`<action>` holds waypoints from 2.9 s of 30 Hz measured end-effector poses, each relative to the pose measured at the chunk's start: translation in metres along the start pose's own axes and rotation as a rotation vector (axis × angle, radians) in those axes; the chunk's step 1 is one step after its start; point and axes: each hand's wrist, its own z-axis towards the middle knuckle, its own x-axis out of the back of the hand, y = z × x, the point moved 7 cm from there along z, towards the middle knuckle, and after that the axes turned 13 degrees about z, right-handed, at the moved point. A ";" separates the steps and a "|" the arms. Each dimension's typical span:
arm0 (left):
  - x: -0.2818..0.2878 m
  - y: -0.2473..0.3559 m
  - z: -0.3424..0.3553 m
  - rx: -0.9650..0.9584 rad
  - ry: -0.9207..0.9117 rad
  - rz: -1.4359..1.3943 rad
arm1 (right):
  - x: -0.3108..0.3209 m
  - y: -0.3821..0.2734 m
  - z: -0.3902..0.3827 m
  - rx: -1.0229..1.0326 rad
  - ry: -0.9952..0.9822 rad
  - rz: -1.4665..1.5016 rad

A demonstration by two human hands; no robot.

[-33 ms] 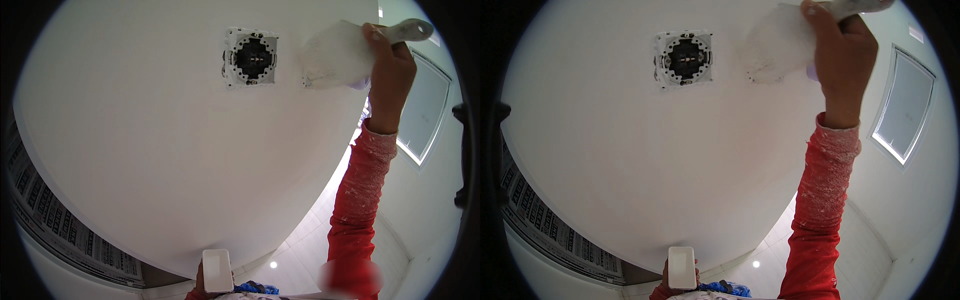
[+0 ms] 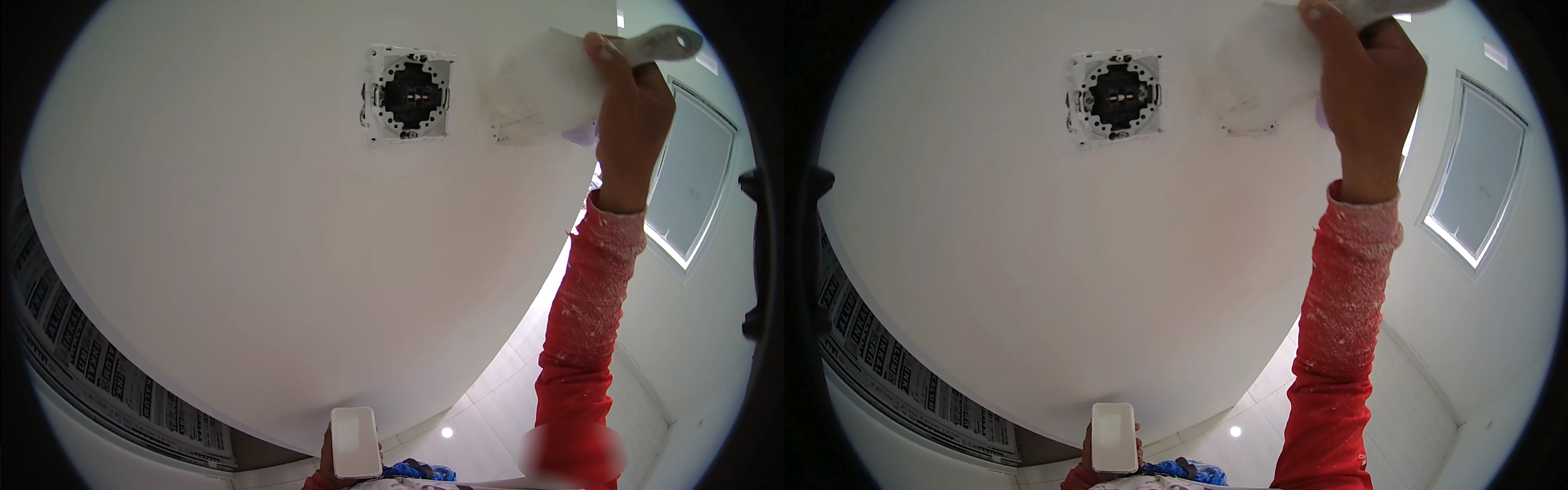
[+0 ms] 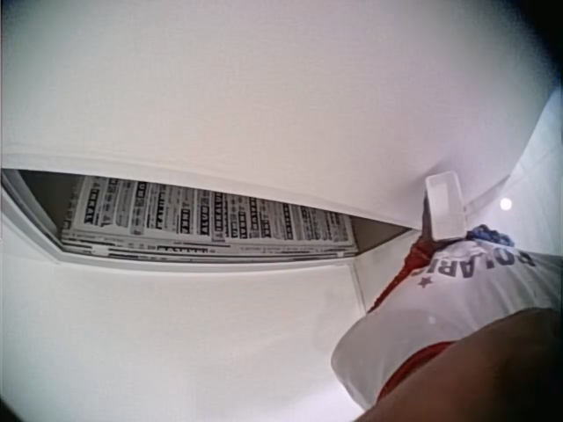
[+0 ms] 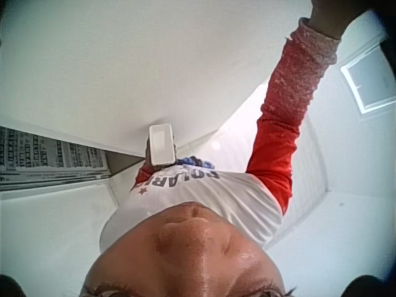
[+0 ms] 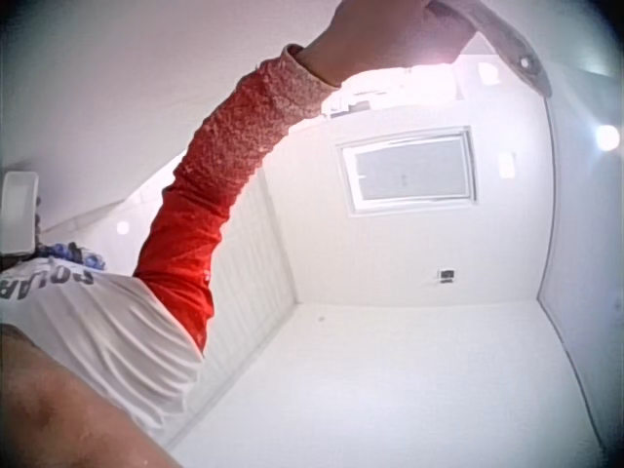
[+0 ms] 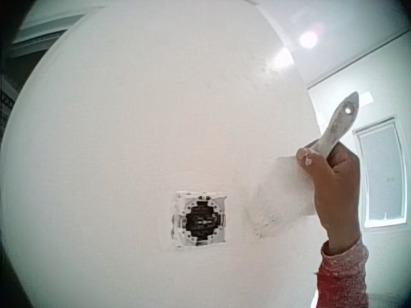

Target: The person installs a white wall socket by applying filler around the opening, securing the socket with a screwdriver, and smoothing the edges. They then paint the wall around the socket and other openings using a brush and paint container.

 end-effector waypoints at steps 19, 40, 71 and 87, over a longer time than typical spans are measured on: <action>-0.017 0.007 0.007 -0.051 0.061 0.022 | 0.051 -0.027 -0.012 0.232 -0.265 -0.311; -0.006 0.003 0.006 0.042 -0.083 -0.054 | -0.012 -0.061 -0.007 0.490 -0.675 -0.511; -0.010 0.005 0.008 -0.051 -0.023 0.008 | -0.025 -0.078 -0.004 0.510 -0.816 -0.233; -0.011 0.007 0.006 -0.104 0.161 0.003 | 0.056 -0.072 -0.008 0.546 -0.341 -0.064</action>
